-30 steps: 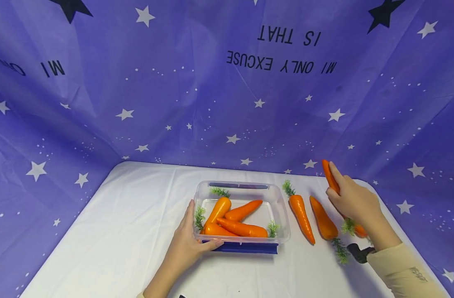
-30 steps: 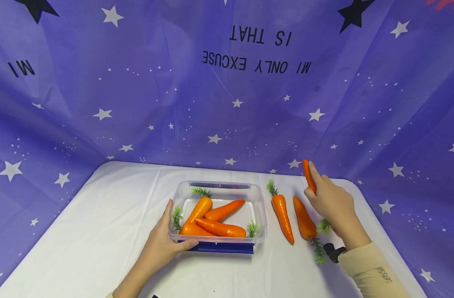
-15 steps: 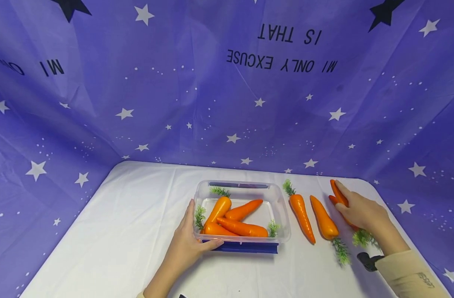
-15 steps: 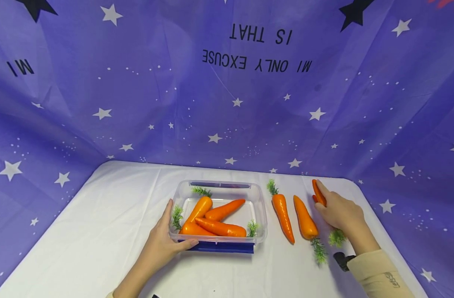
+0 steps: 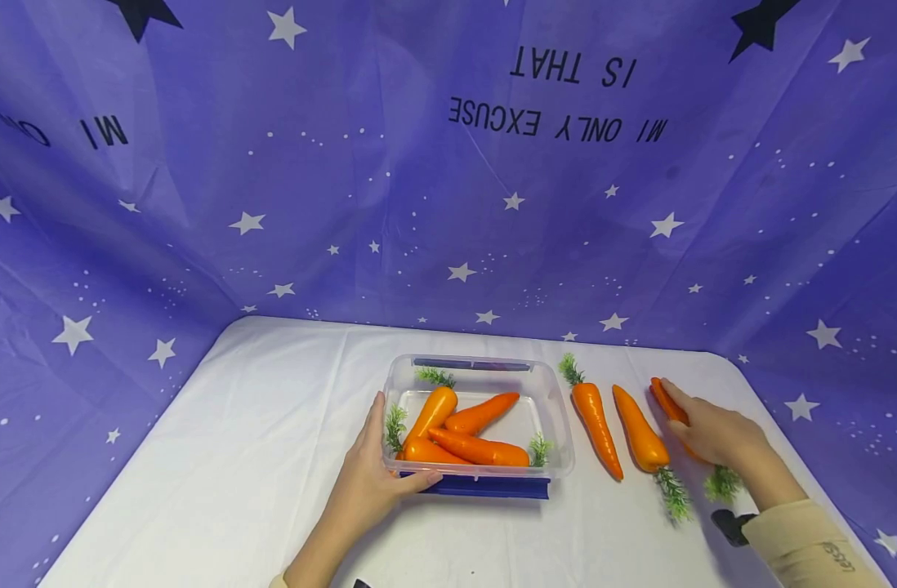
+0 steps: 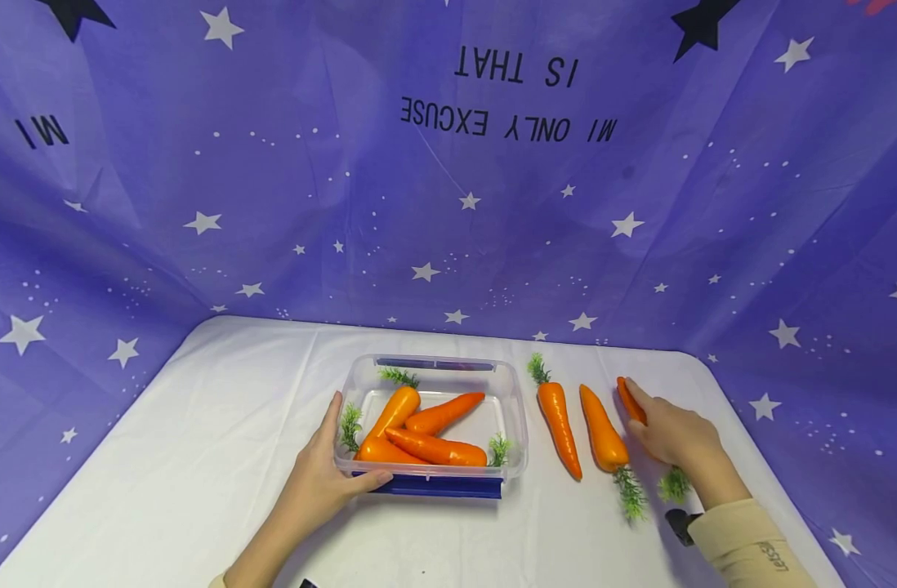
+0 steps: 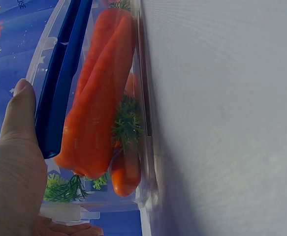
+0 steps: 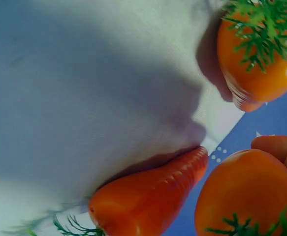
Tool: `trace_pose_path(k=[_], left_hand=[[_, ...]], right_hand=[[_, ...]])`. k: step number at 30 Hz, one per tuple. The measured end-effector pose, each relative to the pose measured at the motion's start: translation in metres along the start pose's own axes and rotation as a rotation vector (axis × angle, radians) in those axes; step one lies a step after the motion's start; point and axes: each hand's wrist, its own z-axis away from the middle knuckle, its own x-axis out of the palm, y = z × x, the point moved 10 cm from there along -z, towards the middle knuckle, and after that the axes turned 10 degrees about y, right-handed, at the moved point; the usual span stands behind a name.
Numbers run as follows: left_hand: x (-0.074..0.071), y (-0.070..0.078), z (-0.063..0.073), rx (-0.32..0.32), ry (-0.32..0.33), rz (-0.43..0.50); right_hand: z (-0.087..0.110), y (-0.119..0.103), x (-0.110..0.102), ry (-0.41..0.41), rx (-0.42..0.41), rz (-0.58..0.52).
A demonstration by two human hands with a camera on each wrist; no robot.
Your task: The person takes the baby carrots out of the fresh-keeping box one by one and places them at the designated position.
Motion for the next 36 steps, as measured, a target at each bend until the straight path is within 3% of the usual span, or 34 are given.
trace_pose_path(k=[17, 30, 36], left_hand=[[0.0, -0.001, 0.0, -0.009, 0.0, -0.004], [-0.001, -0.001, 0.0, -0.007, 0.004, -0.015], [0.0, -0.002, 0.0, -0.011, -0.002, -0.011]], right_hand=[[0.001, -0.002, 0.018, -0.105, -0.013, 0.008], [-0.001, -0.007, 0.026, -0.124, -0.02, 0.023], [0.002, -0.011, 0.028, -0.092, -0.042, 0.006]])
